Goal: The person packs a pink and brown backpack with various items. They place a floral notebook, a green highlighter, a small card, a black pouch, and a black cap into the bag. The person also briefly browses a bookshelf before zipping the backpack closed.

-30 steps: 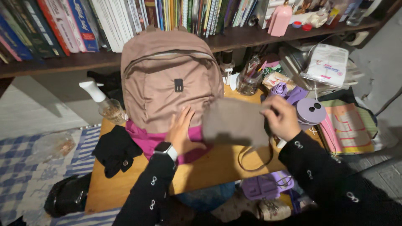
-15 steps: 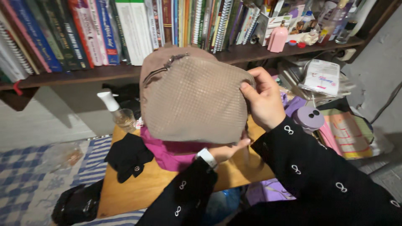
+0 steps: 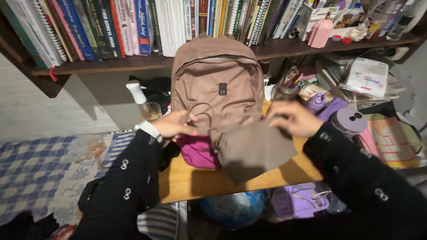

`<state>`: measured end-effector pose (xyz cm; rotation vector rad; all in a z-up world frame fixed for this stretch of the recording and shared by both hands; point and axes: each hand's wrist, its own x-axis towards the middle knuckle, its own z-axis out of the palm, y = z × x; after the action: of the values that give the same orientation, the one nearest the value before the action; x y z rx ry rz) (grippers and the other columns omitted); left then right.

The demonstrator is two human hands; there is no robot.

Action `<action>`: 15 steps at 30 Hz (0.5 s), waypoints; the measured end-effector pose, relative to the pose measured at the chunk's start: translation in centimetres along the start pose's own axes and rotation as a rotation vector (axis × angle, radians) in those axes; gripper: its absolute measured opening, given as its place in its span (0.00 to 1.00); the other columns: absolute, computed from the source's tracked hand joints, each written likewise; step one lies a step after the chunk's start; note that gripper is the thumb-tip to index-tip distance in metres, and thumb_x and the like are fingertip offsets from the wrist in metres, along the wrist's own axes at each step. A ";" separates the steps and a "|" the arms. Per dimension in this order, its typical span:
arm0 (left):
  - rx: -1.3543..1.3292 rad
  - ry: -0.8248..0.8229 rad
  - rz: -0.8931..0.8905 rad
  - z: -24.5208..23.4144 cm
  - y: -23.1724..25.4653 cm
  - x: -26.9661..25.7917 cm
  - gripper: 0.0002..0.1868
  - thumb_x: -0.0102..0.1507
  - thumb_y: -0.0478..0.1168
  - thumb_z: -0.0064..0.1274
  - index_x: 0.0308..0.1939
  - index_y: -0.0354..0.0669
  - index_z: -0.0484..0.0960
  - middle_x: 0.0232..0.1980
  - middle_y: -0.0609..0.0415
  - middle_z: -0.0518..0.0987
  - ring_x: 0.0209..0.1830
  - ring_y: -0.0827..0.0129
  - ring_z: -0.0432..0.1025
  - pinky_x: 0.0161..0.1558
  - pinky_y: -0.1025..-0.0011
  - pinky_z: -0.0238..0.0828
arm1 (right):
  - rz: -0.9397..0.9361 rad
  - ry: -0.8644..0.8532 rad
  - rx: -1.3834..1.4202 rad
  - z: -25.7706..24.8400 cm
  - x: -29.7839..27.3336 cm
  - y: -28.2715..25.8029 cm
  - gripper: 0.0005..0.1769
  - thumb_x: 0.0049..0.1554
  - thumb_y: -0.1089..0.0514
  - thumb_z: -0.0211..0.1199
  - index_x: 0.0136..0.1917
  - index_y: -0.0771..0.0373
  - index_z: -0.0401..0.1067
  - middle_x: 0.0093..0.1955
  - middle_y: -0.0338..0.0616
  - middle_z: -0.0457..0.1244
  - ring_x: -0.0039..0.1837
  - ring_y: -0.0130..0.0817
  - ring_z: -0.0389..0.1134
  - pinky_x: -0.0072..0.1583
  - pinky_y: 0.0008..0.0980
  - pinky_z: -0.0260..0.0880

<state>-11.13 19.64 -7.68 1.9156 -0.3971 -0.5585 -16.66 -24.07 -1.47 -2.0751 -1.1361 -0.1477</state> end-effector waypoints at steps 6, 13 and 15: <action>0.294 0.222 0.348 -1.4 3.2 3.2 0.28 0.55 0.39 0.70 0.56 0.38 0.77 0.38 0.51 0.82 0.34 0.68 0.74 0.33 0.68 0.71 | -0.093 -0.075 -0.140 5.1 0.5 -1.4 0.05 0.55 0.63 0.67 0.46 0.61 0.76 0.42 0.45 0.67 0.46 0.43 0.70 0.49 0.36 0.70; 0.516 0.304 0.825 12.6 5.4 5.4 0.23 0.52 0.32 0.60 0.49 0.42 0.73 0.45 0.40 0.82 0.47 0.43 0.77 0.46 0.57 0.75 | 0.207 0.220 0.360 9.4 0.3 0.0 0.24 0.53 0.63 0.70 0.61 0.58 0.66 0.45 0.38 0.67 0.49 0.26 0.70 0.53 0.29 0.73; 0.492 0.226 0.686 14.1 5.2 4.5 0.22 0.57 0.32 0.56 0.55 0.44 0.71 0.45 0.41 0.82 0.48 0.42 0.78 0.48 0.54 0.73 | 0.271 0.266 0.478 10.7 -0.4 1.3 0.31 0.53 0.62 0.70 0.68 0.57 0.64 0.47 0.38 0.65 0.50 0.24 0.68 0.54 0.29 0.73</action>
<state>-15.20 4.49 -8.56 2.0955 -1.0584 0.2305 -18.48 -17.73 -9.99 -1.6976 -0.6449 -0.0152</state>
